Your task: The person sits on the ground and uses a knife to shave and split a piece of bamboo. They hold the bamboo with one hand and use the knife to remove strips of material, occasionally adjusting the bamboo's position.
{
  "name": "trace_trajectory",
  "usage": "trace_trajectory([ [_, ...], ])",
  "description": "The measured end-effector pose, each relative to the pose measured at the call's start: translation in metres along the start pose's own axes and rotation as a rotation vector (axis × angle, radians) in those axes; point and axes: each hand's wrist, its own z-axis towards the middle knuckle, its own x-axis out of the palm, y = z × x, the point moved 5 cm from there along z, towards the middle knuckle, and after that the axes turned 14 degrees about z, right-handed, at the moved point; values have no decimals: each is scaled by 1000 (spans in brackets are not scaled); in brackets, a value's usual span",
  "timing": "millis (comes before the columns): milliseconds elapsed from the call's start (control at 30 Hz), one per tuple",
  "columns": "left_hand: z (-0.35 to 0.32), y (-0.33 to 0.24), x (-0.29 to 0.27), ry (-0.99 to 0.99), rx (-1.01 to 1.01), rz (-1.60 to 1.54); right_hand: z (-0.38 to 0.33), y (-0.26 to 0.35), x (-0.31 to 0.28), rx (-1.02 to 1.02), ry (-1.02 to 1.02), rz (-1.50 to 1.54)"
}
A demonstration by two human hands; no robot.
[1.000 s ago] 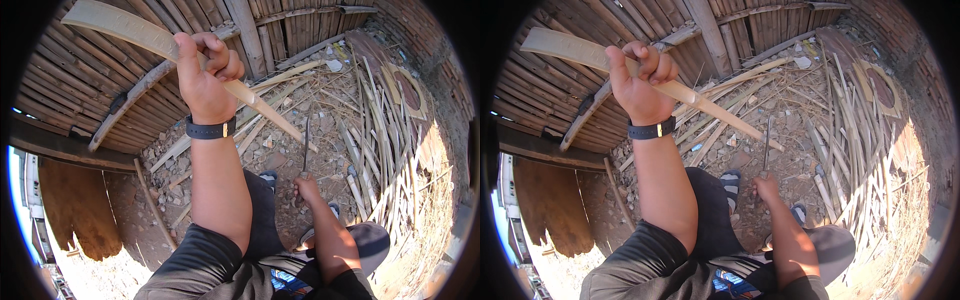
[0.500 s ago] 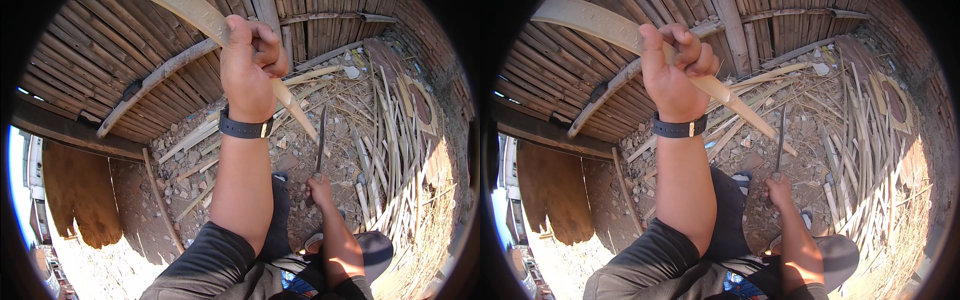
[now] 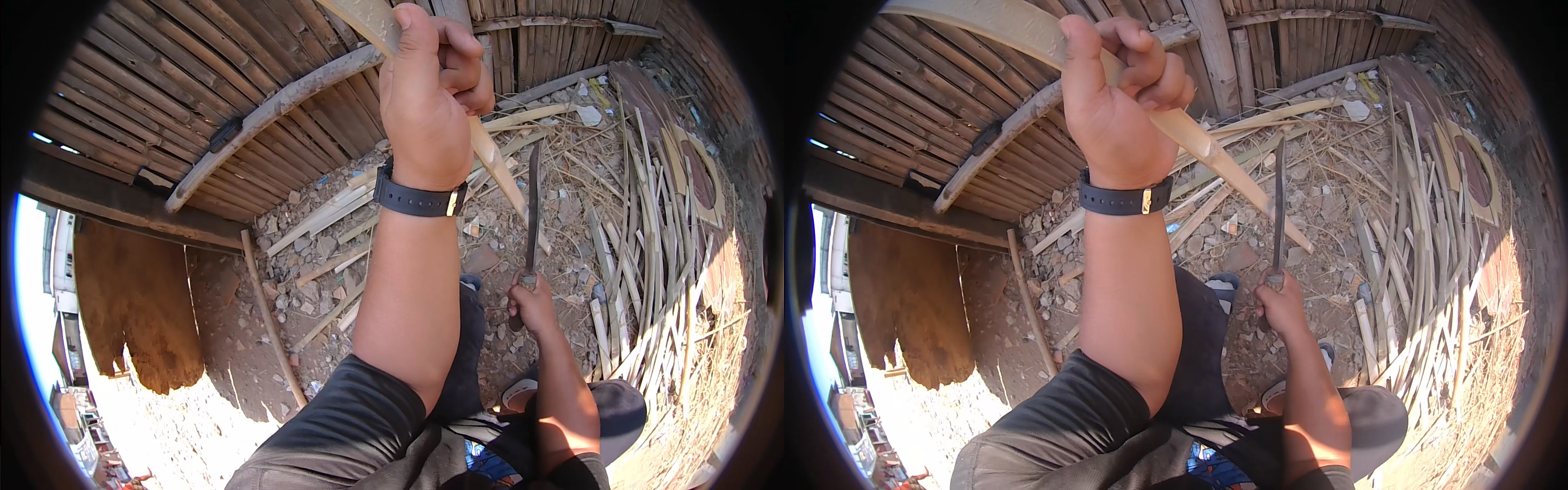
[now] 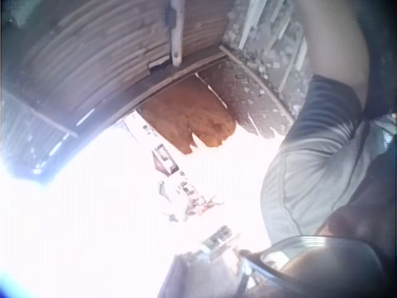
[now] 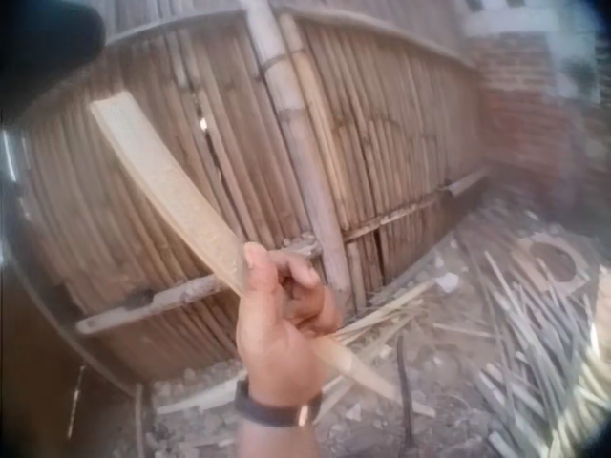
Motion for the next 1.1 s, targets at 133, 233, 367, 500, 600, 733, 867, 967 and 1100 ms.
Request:
trace_trajectory([
  [133,0,-4,15,147,49,-32,2,-9,-3,-16,69,-20],
  [233,2,3,5,90,-2,-4,10,-38,-32,116,-116,7],
  [367,4,4,-6,100,2,-80,-5,-2,-3,37,-26,86],
  [500,6,1,0,265,-2,-129,-14,-1,14,-91,111,-130],
  [600,4,4,-3,219,-16,-96,-3,-45,-17,93,-85,-32],
  [733,3,4,-11,198,-14,-73,-2,-39,-23,173,-156,124],
  [867,5,0,1,252,-7,-92,-18,12,19,48,67,-63],
  [967,5,2,0,226,-17,-89,-3,-22,-6,93,-6,30],
  [1100,5,5,-14,138,-18,-90,2,-46,-33,238,-234,96],
])
